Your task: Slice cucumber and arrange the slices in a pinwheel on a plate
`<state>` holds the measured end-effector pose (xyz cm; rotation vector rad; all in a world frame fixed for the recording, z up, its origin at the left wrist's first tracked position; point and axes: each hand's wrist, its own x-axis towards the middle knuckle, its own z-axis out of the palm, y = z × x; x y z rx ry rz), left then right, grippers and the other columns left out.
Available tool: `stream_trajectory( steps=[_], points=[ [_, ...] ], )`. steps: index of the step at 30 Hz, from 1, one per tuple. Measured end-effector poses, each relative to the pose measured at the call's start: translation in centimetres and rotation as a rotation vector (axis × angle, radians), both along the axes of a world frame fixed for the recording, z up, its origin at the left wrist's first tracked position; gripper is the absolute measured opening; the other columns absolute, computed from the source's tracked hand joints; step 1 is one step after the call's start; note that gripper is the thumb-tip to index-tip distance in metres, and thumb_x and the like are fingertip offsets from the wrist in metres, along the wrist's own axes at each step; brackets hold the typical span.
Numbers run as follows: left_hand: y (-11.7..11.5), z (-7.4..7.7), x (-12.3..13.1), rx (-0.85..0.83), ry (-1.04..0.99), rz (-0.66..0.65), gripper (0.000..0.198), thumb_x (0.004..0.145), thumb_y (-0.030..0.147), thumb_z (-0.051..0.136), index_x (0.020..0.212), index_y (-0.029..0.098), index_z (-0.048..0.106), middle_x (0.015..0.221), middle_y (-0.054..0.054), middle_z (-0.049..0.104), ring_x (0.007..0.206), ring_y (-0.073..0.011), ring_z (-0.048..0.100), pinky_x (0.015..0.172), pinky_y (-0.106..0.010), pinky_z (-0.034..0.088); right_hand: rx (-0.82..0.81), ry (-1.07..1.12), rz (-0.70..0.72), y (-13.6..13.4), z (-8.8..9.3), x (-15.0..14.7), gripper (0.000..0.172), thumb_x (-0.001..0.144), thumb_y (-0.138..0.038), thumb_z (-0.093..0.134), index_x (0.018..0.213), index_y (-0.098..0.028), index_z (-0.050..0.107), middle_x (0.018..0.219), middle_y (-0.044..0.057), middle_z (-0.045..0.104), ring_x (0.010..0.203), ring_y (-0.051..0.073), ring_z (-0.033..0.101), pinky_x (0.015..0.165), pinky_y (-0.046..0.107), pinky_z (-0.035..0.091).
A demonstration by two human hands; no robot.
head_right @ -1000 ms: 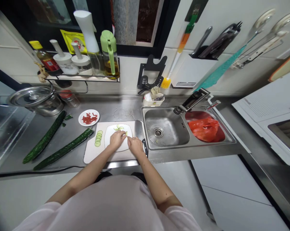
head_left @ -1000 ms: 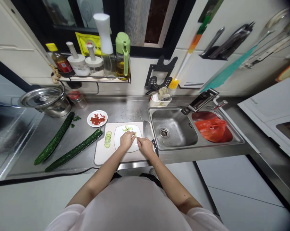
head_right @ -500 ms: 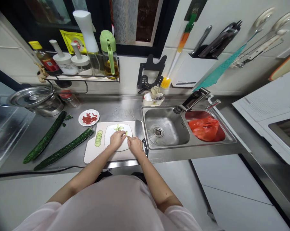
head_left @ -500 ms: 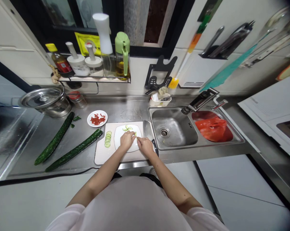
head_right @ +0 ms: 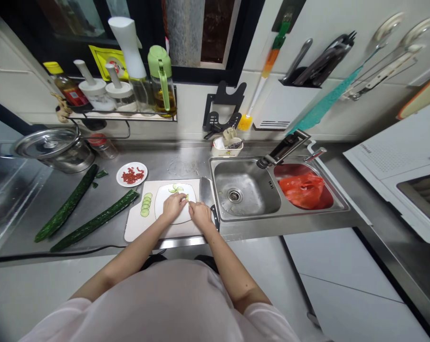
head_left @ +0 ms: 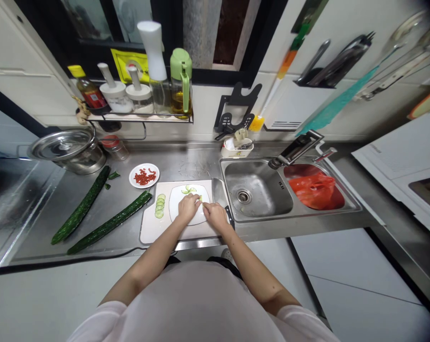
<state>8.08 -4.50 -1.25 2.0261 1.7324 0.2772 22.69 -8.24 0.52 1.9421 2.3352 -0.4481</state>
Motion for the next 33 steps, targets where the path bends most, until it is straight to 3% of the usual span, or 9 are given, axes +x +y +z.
stream_trajectory(
  steps=[9,18,23,28,33],
  points=[
    [-0.3,-0.3,0.3,0.040,-0.073,0.040,0.026,0.092,0.036,0.051,0.110,0.026,0.066,0.094,-0.004,0.065,0.093,-0.0187,0.058,0.077,-0.027,0.041,0.016,0.049,-0.025,0.0,0.7,0.2,0.040,0.098,-0.034,0.031,0.128,-0.025,0.055,0.108,0.007,0.068,0.098,0.020,0.057,0.079,0.026,0.037],
    [-0.5,-0.5,0.3,0.055,-0.083,0.069,0.020,0.090,0.034,0.053,0.102,0.026,0.068,0.091,-0.004,0.065,0.093,-0.0199,0.057,0.076,-0.028,0.040,0.017,0.013,0.032,0.2,0.4,0.1,0.038,0.099,-0.033,0.031,0.119,-0.024,0.062,0.101,0.009,0.068,0.095,0.020,0.058,0.077,0.027,0.037],
    [-0.6,0.1,0.4,0.046,-0.100,0.082,0.019,0.089,0.033,0.055,0.098,0.025,0.069,0.090,-0.004,0.065,0.092,-0.0199,0.058,0.075,-0.028,0.040,0.023,0.012,0.032,0.4,0.5,0.0,0.036,0.098,-0.032,0.034,0.116,-0.022,0.064,0.101,0.010,0.069,0.094,0.021,0.059,0.078,0.027,0.038],
    [-2.3,1.4,-0.7,0.076,-0.226,0.121,0.021,0.087,0.033,0.056,0.101,0.023,0.069,0.084,-0.003,0.066,0.087,-0.0191,0.060,0.074,-0.027,0.042,0.097,0.101,-0.022,-0.3,0.4,0.2,0.035,0.096,-0.032,0.038,0.119,-0.023,0.063,0.103,0.007,0.070,0.095,0.019,0.060,0.079,0.025,0.039],
    [-5.4,1.8,-4.2,0.134,-0.362,0.227,0.024,0.084,0.036,0.057,0.098,0.021,0.070,0.076,-0.001,0.065,0.078,-0.0167,0.061,0.074,-0.026,0.043,0.171,0.185,-0.058,-1.8,-0.4,0.4,0.032,0.095,-0.030,0.041,0.113,-0.023,0.067,0.100,0.005,0.072,0.093,0.018,0.061,0.079,0.025,0.040]
  ],
)
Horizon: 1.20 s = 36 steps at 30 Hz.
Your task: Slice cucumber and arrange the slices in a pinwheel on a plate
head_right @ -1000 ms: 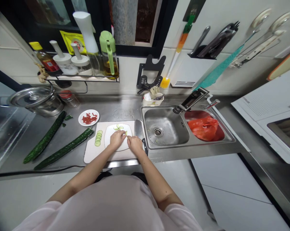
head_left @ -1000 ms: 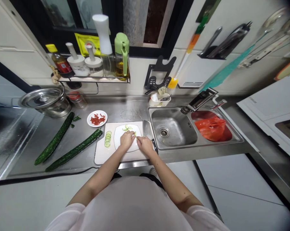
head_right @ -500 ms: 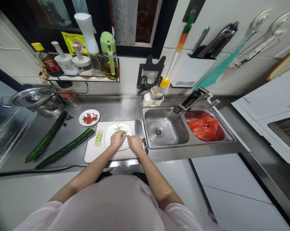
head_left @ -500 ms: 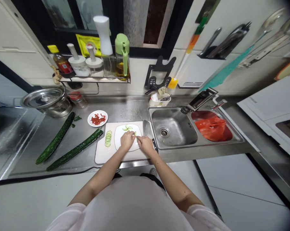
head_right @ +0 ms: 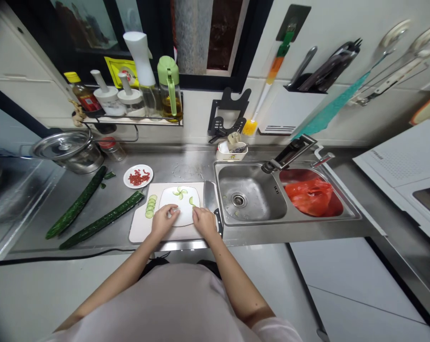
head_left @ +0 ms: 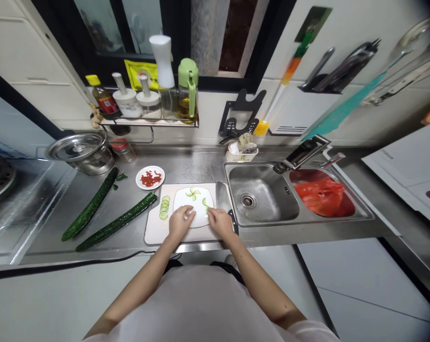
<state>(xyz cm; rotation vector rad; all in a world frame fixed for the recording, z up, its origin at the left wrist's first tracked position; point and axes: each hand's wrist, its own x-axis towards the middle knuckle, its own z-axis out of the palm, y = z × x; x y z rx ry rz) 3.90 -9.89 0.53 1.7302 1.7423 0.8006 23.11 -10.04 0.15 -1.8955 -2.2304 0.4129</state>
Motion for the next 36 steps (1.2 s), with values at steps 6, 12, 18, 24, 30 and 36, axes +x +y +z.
stream_trajectory(
  steps=[6,12,18,24,30,36],
  points=[
    [-3.0,-1.2,-4.4,-0.051,-0.051,0.205,0.030,0.080,0.043,0.058,0.098,0.022,0.069,0.072,0.001,0.063,0.062,-0.0134,0.057,0.064,-0.025,0.043,0.070,0.066,0.011,-1.0,-0.4,-0.1,0.032,0.094,-0.028,0.041,0.109,-0.022,0.069,0.098,0.005,0.073,0.091,0.018,0.062,0.082,0.025,0.040],
    [-4.4,-2.1,-6.6,-0.118,-0.035,0.297,0.033,0.080,0.045,0.056,0.101,0.022,0.068,0.073,0.002,0.063,0.060,-0.0131,0.056,0.061,-0.024,0.041,0.094,0.090,0.037,-0.9,-0.1,0.1,0.032,0.094,-0.028,0.040,0.107,-0.021,0.069,0.099,0.005,0.073,0.092,0.017,0.063,0.084,0.025,0.041],
    [-3.8,-1.9,-8.6,-0.191,0.121,0.422,0.029,0.082,0.040,0.056,0.104,0.024,0.065,0.078,-0.001,0.067,0.072,-0.0168,0.061,0.065,-0.025,0.038,0.107,0.104,0.039,-0.3,0.3,0.5,0.035,0.094,-0.029,0.039,0.107,-0.020,0.070,0.098,0.006,0.073,0.090,0.019,0.063,0.081,0.026,0.042],
    [-2.3,-1.4,-8.8,-0.295,0.281,0.420,0.033,0.082,0.047,0.056,0.101,0.022,0.065,0.081,-0.004,0.067,0.082,-0.0226,0.062,0.070,-0.030,0.038,0.096,0.128,0.019,0.0,0.7,0.9,0.036,0.093,-0.031,0.039,0.109,-0.020,0.070,0.101,0.007,0.073,0.092,0.020,0.064,0.083,0.028,0.044],
    [-1.8,-1.7,-8.3,-0.315,0.304,0.420,0.034,0.082,0.049,0.056,0.100,0.021,0.064,0.086,-0.005,0.068,0.086,-0.0234,0.062,0.075,-0.031,0.038,0.087,0.151,0.025,-0.3,0.6,0.8,0.036,0.093,-0.031,0.039,0.109,-0.020,0.070,0.102,0.007,0.073,0.093,0.020,0.065,0.086,0.029,0.044],
    [-1.9,-1.8,-8.3,-0.305,0.310,0.425,0.033,0.082,0.046,0.056,0.102,0.021,0.063,0.086,-0.005,0.067,0.088,-0.0239,0.062,0.079,-0.033,0.038,0.086,0.162,0.024,-0.4,0.3,0.6,0.037,0.093,-0.032,0.039,0.108,-0.020,0.070,0.103,0.007,0.072,0.094,0.020,0.065,0.085,0.029,0.045]
  ],
)
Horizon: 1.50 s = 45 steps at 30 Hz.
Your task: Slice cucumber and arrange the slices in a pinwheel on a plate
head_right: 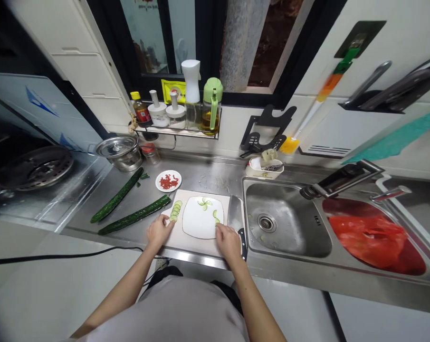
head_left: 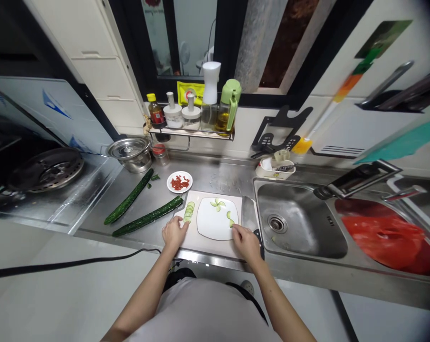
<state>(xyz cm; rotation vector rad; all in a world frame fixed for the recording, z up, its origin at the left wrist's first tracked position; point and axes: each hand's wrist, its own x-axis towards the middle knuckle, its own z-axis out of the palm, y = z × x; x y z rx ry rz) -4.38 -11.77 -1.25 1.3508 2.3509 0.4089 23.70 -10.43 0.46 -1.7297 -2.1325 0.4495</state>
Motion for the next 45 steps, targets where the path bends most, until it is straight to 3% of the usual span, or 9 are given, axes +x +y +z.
stream_trajectory(
  steps=[8,14,18,21,26,30,33,38,45],
  points=[
    [0.1,-0.3,0.5,0.098,-0.025,0.008,0.019,0.080,0.032,0.060,0.096,0.021,0.063,0.098,-0.007,0.066,0.097,-0.0238,0.059,0.081,-0.032,0.040,-0.024,0.045,0.014,0.1,-0.2,-0.9,0.038,0.093,-0.032,0.038,0.108,-0.019,0.070,0.105,0.008,0.072,0.096,0.021,0.065,0.087,0.030,0.045],
    [0.8,-0.4,0.3,0.222,-0.425,0.138,0.015,0.077,0.026,0.060,0.090,0.020,0.061,0.084,-0.003,0.068,0.080,-0.0164,0.063,0.074,-0.027,0.044,-0.023,0.101,0.008,0.5,0.4,-1.9,0.037,0.092,-0.034,0.039,0.107,-0.020,0.070,0.096,0.007,0.073,0.090,0.021,0.065,0.081,0.029,0.046],
    [1.9,1.2,0.4,0.332,-0.794,0.103,0.022,0.067,0.029,0.066,0.083,0.016,0.059,0.075,-0.003,0.065,0.072,-0.0138,0.061,0.071,-0.025,0.047,-0.062,0.260,0.026,2.2,1.7,-3.5,0.033,0.088,-0.036,0.045,0.103,-0.019,0.069,0.076,0.004,0.068,0.077,0.019,0.062,0.074,0.028,0.046],
    [2.6,3.4,1.1,0.363,-0.935,-0.028,0.030,0.063,0.033,0.070,0.085,0.016,0.059,0.071,-0.001,0.063,0.069,-0.0125,0.060,0.070,-0.025,0.046,-0.072,0.456,0.108,3.8,3.2,-5.3,0.029,0.085,-0.035,0.050,0.103,-0.020,0.067,0.091,0.004,0.069,0.079,0.017,0.061,0.076,0.028,0.046],
    [3.1,6.3,2.6,0.360,-0.994,-0.240,0.033,0.066,0.033,0.070,0.093,0.016,0.058,0.073,0.000,0.063,0.069,-0.0113,0.058,0.069,-0.024,0.044,-0.127,0.602,0.251,5.4,5.1,-7.4,0.020,0.084,-0.033,0.054,0.092,-0.020,0.067,0.095,0.005,0.068,0.087,0.016,0.059,0.076,0.028,0.045],
    [3.5,7.1,3.4,0.383,-1.003,-0.224,0.038,0.064,0.036,0.072,0.094,0.017,0.058,0.072,0.001,0.062,0.065,-0.0094,0.055,0.064,-0.022,0.042,-0.141,0.669,0.251,5.7,5.5,-7.6,0.017,0.083,-0.031,0.053,0.079,-0.018,0.064,0.083,0.002,0.067,0.082,0.015,0.059,0.072,0.026,0.044],
    [3.5,7.2,4.0,0.302,-1.072,-0.064,0.040,0.064,0.045,0.073,0.088,0.016,0.058,0.063,0.003,0.057,0.052,-0.0058,0.046,0.050,-0.018,0.034,-0.128,0.718,0.191,6.0,5.7,-7.3,0.018,0.082,-0.033,0.054,0.078,-0.018,0.062,0.080,0.002,0.067,0.078,0.014,0.058,0.066,0.024,0.043],
    [3.5,7.6,5.2,-0.118,-1.388,0.053,0.054,0.072,0.066,0.057,0.081,0.013,0.061,0.063,-0.001,0.057,0.041,-0.0032,0.037,0.038,-0.017,0.011,-0.099,0.764,0.166,6.4,6.5,-6.6,0.018,0.083,-0.034,0.053,0.079,-0.018,0.062,0.081,0.002,0.067,0.076,0.013,0.058,0.066,0.023,0.042],
    [4.5,8.1,5.8,-0.135,-1.587,0.093,0.028,0.069,0.040,0.067,0.081,0.015,0.061,0.068,0.000,0.059,0.043,-0.0031,0.038,0.037,-0.016,0.017,-0.064,0.665,0.229,6.3,7.2,-5.6,0.016,0.083,-0.032,0.054,0.078,-0.019,0.062,0.082,0.002,0.066,0.083,0.015,0.057,0.066,0.022,0.041]
  ],
)
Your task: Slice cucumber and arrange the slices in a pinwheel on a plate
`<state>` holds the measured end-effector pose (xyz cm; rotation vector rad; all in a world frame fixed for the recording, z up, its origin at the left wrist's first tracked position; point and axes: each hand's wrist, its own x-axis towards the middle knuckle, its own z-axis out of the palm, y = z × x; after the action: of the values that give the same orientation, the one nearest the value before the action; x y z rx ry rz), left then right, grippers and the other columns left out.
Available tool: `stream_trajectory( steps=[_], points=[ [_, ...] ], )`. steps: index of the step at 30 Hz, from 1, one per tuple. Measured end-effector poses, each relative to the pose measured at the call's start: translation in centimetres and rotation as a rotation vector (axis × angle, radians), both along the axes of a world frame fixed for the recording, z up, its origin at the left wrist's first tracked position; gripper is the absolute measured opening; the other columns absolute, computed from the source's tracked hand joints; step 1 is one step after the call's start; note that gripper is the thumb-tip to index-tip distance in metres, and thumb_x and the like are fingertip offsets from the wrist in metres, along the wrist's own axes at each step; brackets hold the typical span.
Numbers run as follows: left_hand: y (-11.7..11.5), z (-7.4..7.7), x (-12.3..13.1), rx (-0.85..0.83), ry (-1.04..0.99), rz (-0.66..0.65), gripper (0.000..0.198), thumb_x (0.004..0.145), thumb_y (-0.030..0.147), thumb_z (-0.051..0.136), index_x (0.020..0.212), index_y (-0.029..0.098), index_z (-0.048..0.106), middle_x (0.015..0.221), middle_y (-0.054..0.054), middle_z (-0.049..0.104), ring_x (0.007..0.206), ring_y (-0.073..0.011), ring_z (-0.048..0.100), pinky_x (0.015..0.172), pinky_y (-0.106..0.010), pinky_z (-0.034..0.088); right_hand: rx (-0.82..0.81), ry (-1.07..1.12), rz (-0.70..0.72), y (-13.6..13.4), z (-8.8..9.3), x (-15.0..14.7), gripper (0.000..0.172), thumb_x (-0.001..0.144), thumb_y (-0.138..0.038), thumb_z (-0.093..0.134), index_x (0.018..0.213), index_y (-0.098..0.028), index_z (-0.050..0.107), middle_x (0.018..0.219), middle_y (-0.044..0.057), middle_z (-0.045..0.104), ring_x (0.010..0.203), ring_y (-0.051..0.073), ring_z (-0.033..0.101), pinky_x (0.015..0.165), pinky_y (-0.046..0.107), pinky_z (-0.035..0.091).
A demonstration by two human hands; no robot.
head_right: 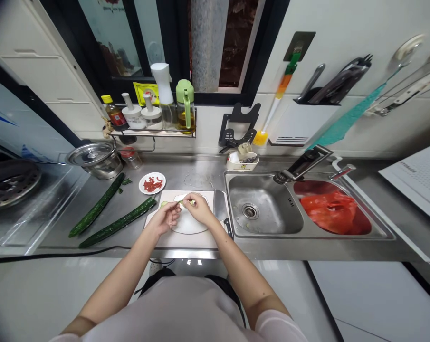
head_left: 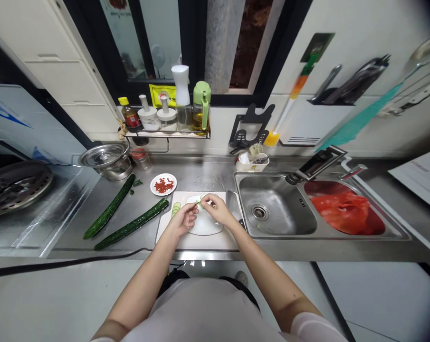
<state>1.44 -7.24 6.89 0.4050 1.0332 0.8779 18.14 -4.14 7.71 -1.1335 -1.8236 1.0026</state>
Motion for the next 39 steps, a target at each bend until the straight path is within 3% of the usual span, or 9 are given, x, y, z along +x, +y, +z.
stream_trajectory(
  steps=[5,11,17,22,34,39],
  points=[
    [0.0,0.0,-0.1,0.066,-0.005,0.085,0.029,0.059,0.028,0.077,0.078,0.015,0.059,0.069,0.000,0.061,0.049,-0.0032,0.045,0.038,-0.014,0.019,0.010,0.000,0.035,-0.2,0.2,0.2,0.016,0.084,-0.031,0.053,0.077,-0.018,0.061,0.080,0.001,0.065,0.079,0.013,0.057,0.064,0.022,0.040],
    [-0.2,0.7,0.0,0.164,0.036,0.141,0.031,0.053,0.026,0.081,0.070,0.014,0.058,0.067,0.000,0.061,0.053,-0.0040,0.049,0.044,-0.014,0.030,0.016,0.046,0.127,-0.6,0.6,0.1,0.016,0.083,-0.032,0.057,0.083,-0.018,0.064,0.080,0.001,0.067,0.072,0.012,0.057,0.065,0.022,0.042],
    [-0.4,1.8,0.2,0.302,0.136,0.210,0.040,0.050,0.025,0.082,0.080,0.016,0.057,0.056,0.006,0.056,0.048,-0.0035,0.045,0.049,-0.016,0.030,0.077,-0.010,0.162,-0.8,1.4,0.3,0.015,0.084,-0.029,0.056,0.083,-0.019,0.067,0.079,0.000,0.068,0.071,0.011,0.057,0.063,0.021,0.041],
    [-0.5,2.3,0.5,0.410,0.197,0.216,0.044,0.053,0.025,0.081,0.088,0.018,0.054,0.059,0.007,0.058,0.050,-0.0040,0.046,0.055,-0.017,0.032,0.092,-0.032,0.127,-0.8,1.7,0.2,0.015,0.084,-0.029,0.056,0.080,-0.018,0.066,0.077,0.000,0.067,0.069,0.011,0.056,0.062,0.021,0.040],
    [-0.1,1.2,1.2,0.483,0.259,0.267,0.051,0.057,0.027,0.078,0.104,0.016,0.060,0.064,0.006,0.060,0.059,-0.0076,0.054,0.066,-0.021,0.039,-0.141,0.154,0.030,-0.4,0.3,-0.6,0.012,0.076,-0.028,0.058,0.070,-0.017,0.061,0.066,-0.001,0.063,0.062,0.010,0.055,0.062,0.022,0.043],
    [0.0,0.5,1.8,0.489,0.270,0.309,0.049,0.058,0.027,0.078,0.103,0.015,0.064,0.066,0.004,0.062,0.061,-0.0080,0.056,0.067,-0.021,0.041,-0.237,0.253,0.015,-0.4,-0.2,-0.6,0.012,0.074,-0.029,0.060,0.069,-0.017,0.060,0.063,-0.001,0.061,0.058,0.010,0.055,0.058,0.021,0.044]
  ],
)
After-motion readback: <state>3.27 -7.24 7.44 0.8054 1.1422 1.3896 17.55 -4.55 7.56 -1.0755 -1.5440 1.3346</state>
